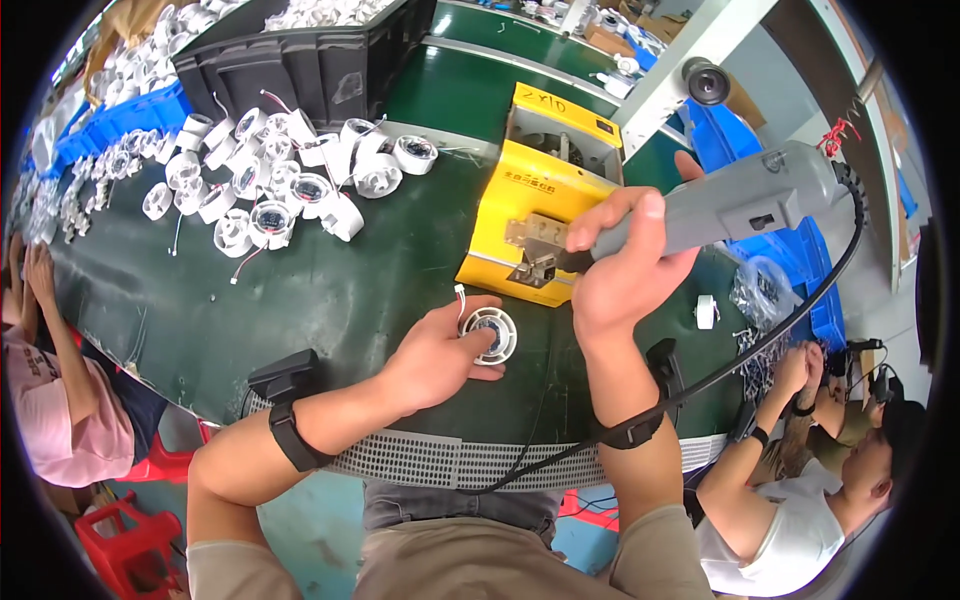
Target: Assemble small electronic components by placing parts together and securing them with an electric screwdriver.
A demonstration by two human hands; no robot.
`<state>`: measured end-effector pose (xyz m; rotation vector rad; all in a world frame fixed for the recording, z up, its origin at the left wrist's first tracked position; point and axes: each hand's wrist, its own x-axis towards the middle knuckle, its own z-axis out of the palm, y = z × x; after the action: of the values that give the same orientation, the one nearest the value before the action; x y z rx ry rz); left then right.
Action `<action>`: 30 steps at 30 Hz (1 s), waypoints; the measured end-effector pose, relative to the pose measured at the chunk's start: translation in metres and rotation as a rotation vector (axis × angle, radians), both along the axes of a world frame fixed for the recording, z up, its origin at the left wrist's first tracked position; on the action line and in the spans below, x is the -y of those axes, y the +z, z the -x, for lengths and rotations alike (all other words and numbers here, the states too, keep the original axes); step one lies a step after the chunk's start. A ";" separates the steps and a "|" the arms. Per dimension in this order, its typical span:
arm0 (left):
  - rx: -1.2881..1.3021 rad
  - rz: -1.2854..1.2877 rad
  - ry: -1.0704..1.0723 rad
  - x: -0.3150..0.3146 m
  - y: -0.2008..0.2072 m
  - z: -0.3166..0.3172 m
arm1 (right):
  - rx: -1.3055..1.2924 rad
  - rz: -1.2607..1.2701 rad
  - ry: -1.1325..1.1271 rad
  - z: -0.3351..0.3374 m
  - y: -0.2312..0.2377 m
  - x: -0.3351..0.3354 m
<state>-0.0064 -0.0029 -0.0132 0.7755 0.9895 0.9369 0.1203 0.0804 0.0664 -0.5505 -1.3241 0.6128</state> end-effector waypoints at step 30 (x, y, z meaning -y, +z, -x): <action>0.028 0.014 0.106 -0.006 -0.004 0.002 | -0.032 0.156 0.338 0.007 -0.032 0.038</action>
<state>-0.0084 0.0028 -0.0172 0.7014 1.0194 1.0289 0.1134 0.0426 0.0344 -0.4430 -1.3572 1.0058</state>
